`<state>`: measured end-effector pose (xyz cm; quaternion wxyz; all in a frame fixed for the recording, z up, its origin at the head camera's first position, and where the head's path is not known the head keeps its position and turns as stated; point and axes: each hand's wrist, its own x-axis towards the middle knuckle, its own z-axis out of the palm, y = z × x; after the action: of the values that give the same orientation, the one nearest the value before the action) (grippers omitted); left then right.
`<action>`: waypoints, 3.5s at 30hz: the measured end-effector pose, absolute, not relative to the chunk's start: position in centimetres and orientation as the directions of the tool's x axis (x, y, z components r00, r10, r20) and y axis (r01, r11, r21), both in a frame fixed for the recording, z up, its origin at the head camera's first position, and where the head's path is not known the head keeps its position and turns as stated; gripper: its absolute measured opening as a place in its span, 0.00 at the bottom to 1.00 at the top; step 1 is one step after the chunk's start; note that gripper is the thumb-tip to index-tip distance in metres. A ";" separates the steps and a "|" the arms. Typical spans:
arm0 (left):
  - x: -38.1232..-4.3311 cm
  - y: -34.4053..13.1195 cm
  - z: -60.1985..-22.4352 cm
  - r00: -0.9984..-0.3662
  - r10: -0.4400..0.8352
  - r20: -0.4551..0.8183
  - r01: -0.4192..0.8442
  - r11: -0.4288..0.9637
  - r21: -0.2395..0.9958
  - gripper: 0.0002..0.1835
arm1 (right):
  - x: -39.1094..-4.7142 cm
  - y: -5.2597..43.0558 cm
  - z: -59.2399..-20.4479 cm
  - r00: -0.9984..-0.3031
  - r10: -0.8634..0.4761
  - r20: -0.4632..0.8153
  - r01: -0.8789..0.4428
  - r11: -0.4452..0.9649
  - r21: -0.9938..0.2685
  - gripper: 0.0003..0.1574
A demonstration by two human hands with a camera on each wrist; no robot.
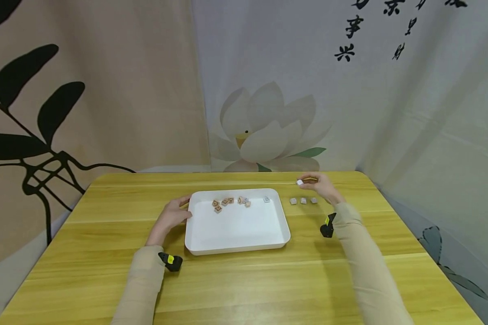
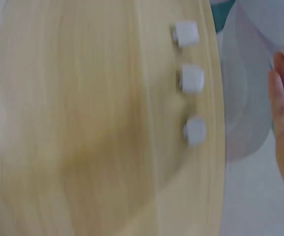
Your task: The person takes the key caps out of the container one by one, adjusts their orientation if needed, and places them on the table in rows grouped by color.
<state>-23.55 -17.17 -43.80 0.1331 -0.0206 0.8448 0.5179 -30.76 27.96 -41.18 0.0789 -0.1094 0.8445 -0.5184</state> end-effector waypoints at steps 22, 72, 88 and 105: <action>-23.5 -17.1 -43.9 -0.964 0.088 -0.252 -0.184 0.467 0.865 0.38 | -28.8 33.5 -44.9 -0.999 -0.022 0.035 -0.039 0.766 -0.641 0.13; -23.6 -17.0 -43.6 -0.961 0.125 -0.246 -0.167 0.449 0.878 0.39 | -31.2 12.3 -42.2 -0.903 -0.425 -0.066 -0.248 0.640 -0.727 0.13; -23.6 -17.1 -43.7 -0.962 0.119 -0.245 -0.166 0.457 0.874 0.39 | -31.0 11.6 -43.6 -0.924 -0.374 -0.076 -0.220 0.686 -0.693 0.16; -23.6 -17.2 -43.7 -0.959 0.123 -0.255 -0.176 0.449 0.876 0.38 | -30.7 10.6 -43.0 -0.918 -0.377 -0.125 -0.186 0.684 -0.705 0.13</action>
<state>-23.57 -17.21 -43.71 0.1424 -0.0157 0.8392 0.5247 -30.69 10.63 -43.03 0.1310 -0.1550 0.9083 -0.3657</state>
